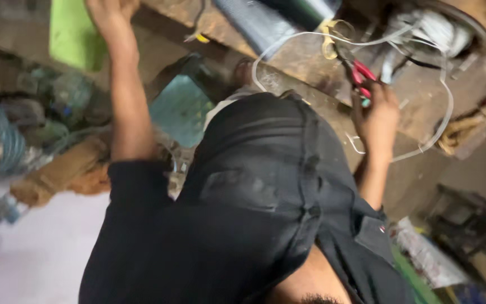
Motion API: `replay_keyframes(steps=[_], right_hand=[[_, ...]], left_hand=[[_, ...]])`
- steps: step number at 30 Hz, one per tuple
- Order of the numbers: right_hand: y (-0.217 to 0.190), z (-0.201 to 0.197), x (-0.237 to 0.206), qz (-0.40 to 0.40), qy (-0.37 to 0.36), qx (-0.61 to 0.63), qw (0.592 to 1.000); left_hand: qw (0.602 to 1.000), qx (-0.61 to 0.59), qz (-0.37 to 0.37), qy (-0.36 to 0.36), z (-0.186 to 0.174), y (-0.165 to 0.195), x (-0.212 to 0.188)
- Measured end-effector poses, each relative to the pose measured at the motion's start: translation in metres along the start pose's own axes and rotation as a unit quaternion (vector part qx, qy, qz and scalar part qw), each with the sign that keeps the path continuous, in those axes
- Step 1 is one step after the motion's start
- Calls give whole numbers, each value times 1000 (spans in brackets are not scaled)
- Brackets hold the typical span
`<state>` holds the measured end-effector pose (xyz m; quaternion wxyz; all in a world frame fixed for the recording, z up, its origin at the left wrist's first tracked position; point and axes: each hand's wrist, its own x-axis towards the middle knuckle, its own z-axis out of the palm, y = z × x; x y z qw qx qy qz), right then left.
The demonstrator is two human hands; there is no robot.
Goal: The person strips insulation from white and colored wires using pliers and a knife, then twists and connects the exposed ends to a cylindrical metal component on a workbench.
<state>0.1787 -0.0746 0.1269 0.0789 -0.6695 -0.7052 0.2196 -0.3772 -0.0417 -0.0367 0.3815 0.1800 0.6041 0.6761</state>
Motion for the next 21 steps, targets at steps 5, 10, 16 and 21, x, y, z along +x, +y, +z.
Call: replay_keyframes(steps=[5, 10, 16, 21], right_hand=[[36, 60, 29, -114, 104, -96, 983], [65, 103, 48, -85, 100, -125, 984], [80, 110, 51, -63, 125, -139, 980], [57, 66, 25, -101, 100, -89, 986]], left_hand=[[788, 517, 128, -309, 28, -17, -86], [903, 312, 161, -249, 59, -11, -123], [949, 122, 218, -193, 97, 35, -110], [966, 32, 230, -113, 148, 65, -107]])
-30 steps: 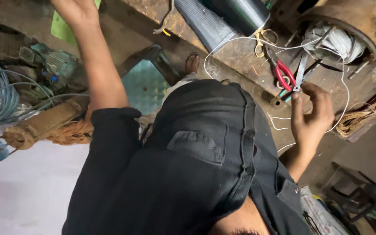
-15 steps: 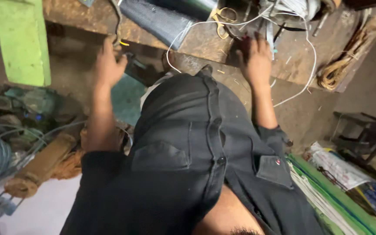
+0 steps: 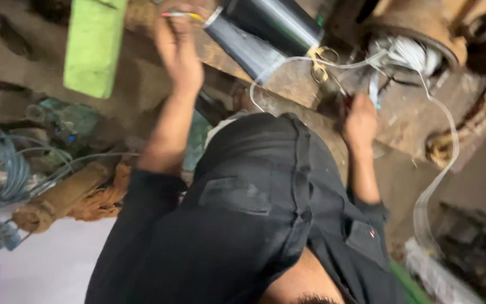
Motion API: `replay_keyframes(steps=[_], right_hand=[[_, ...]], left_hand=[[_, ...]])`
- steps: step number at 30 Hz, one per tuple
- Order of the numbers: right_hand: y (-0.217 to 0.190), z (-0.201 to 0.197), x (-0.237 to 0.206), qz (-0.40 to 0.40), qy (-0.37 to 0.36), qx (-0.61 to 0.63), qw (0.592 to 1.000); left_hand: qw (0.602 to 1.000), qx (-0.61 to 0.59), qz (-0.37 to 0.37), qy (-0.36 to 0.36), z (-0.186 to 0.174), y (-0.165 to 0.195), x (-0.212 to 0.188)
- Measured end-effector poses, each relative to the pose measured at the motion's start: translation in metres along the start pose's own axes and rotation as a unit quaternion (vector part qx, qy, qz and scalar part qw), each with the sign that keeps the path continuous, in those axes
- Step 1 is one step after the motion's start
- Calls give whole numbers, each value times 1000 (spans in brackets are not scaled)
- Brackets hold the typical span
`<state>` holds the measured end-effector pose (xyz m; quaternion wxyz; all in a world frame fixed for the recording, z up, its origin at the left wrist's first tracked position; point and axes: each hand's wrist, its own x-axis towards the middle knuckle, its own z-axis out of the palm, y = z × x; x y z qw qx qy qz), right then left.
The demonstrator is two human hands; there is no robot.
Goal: The person strips insulation from white and colored wires using pliers and a knife, then twists and connects the exposed ends to a cylindrical metal component on a workbench.
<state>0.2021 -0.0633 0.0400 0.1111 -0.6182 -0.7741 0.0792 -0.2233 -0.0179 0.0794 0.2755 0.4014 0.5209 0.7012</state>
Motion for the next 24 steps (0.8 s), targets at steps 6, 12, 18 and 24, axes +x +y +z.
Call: replay_keyframes(steps=[6, 12, 18, 24], right_hand=[[-63, -93, -8, 140, -132, 207, 959], [-126, -130, 17, -1, -102, 222, 970], [-172, -141, 43, -57, -125, 284, 949], [-192, -151, 45, -98, -100, 254, 957]], left_hand=[[984, -95, 8, -147, 38, 43, 5], [962, -66, 36, -262, 58, 71, 2], [956, -52, 58, -281, 60, 80, 1], [957, -41, 60, -281, 58, 79, -1]])
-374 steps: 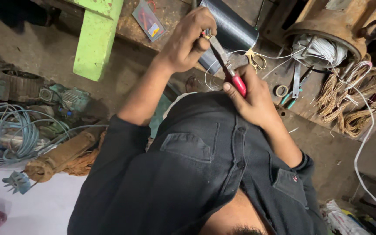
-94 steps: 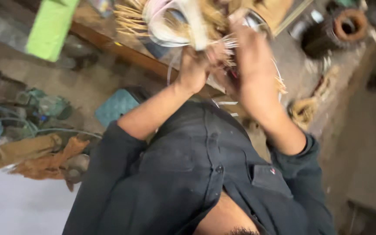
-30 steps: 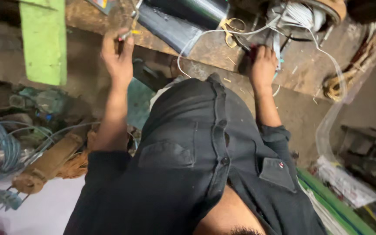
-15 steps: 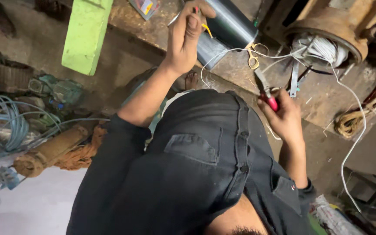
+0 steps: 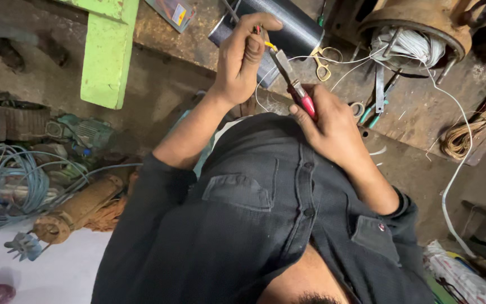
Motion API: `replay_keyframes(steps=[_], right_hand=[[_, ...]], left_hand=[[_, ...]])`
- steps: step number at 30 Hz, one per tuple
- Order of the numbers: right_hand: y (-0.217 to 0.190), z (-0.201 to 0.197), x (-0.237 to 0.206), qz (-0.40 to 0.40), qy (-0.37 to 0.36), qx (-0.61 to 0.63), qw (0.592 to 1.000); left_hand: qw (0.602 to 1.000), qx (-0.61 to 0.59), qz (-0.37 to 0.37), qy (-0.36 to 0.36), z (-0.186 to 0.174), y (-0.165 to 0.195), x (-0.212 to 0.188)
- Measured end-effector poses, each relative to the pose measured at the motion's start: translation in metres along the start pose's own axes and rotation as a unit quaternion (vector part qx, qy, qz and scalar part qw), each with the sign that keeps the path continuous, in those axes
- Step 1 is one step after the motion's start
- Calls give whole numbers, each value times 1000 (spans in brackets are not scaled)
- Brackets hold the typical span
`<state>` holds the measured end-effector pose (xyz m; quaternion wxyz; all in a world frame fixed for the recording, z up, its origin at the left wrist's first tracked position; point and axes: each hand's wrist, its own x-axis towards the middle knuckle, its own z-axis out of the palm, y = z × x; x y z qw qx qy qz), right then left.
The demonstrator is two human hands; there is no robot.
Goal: The person strips insulation from white and colored wires using pliers and a knife, then twists and connects the exposed ends to a cylindrical metal component on a workbench.
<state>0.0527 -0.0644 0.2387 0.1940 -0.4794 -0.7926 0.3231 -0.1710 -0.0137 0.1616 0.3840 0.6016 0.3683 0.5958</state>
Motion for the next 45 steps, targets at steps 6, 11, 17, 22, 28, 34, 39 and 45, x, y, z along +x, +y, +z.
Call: replay_keyframes(steps=[6, 11, 17, 22, 28, 34, 39, 45], right_hand=[[5, 10, 1, 27, 1, -8, 1000], [19, 12, 4, -35, 6, 69, 997], [33, 4, -8, -63, 3, 14, 998], [38, -4, -22, -57, -14, 26, 998], [42, -16, -40, -75, 20, 37, 996], [58, -21, -50, -83, 31, 34, 995], [71, -26, -62, -48, 1, 56, 997], [73, -26, -75, -102, 24, 100, 989]], left_hand=[[1000, -12, 20, 4, -4, 1, -7], [955, -274, -113, 3, 9, 14, -20], [982, -168, -90, -1, 23, 22, -29], [980, -159, -116, 9, 34, 30, -37], [995, -50, -83, -29, 49, 45, -39], [984, -20, -159, -77, 65, 51, -46], [995, 47, -76, -44, 77, 46, -59], [976, 212, -17, 36, 100, 46, -89]])
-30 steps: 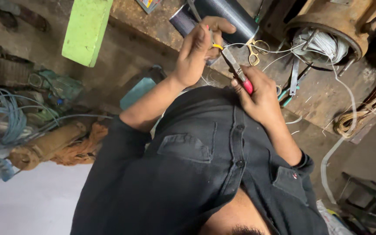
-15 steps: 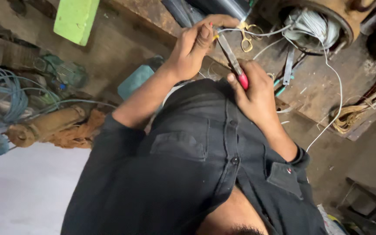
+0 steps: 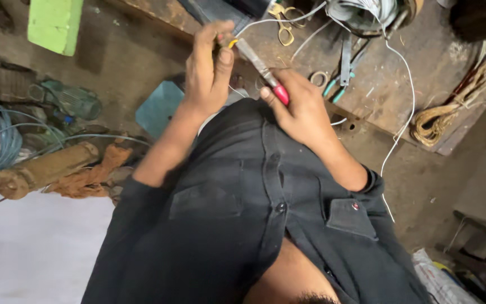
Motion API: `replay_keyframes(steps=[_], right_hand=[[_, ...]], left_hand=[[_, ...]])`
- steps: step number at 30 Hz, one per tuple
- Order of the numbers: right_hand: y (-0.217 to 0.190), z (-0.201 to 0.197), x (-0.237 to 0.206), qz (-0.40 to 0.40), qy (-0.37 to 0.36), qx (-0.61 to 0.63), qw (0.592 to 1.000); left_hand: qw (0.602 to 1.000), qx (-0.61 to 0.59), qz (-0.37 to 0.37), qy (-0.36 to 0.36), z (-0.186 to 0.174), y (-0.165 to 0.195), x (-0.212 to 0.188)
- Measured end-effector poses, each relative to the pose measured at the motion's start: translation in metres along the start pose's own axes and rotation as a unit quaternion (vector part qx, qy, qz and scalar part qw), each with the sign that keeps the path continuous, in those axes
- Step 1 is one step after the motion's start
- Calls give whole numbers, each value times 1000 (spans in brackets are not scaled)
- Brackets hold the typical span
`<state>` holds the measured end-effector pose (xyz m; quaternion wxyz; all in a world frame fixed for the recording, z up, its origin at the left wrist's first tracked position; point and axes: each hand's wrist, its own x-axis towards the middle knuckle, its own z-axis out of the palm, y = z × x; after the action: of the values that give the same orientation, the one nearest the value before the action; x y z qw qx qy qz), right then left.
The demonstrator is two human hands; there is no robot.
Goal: The person strips insulation from white and colored wires using pliers and a knife, then twists and connects the exposed ends to a cylindrical metal component on a workbench.
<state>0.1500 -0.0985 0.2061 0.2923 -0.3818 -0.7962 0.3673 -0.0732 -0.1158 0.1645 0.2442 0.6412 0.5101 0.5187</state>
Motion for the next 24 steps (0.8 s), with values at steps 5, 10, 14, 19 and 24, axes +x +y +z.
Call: replay_keyframes(steps=[5, 10, 14, 19, 24], right_hand=[[-4, -8, -12, -1, -29, -45, 999], [-10, -16, -21, -7, -25, -74, 997], [-16, -20, -23, -9, -26, -112, 993], [-24, -31, -27, -39, -26, -140, 989], [-30, -42, -33, -29, 12, -66, 997]], left_hand=[[991, 109, 49, -57, -20, 21, -10], [898, 387, 173, -118, -39, 57, 7], [745, 596, 245, -174, -44, 93, 21], [738, 503, 65, -445, -54, 112, 52], [866, 351, 251, -252, -62, 94, 67]])
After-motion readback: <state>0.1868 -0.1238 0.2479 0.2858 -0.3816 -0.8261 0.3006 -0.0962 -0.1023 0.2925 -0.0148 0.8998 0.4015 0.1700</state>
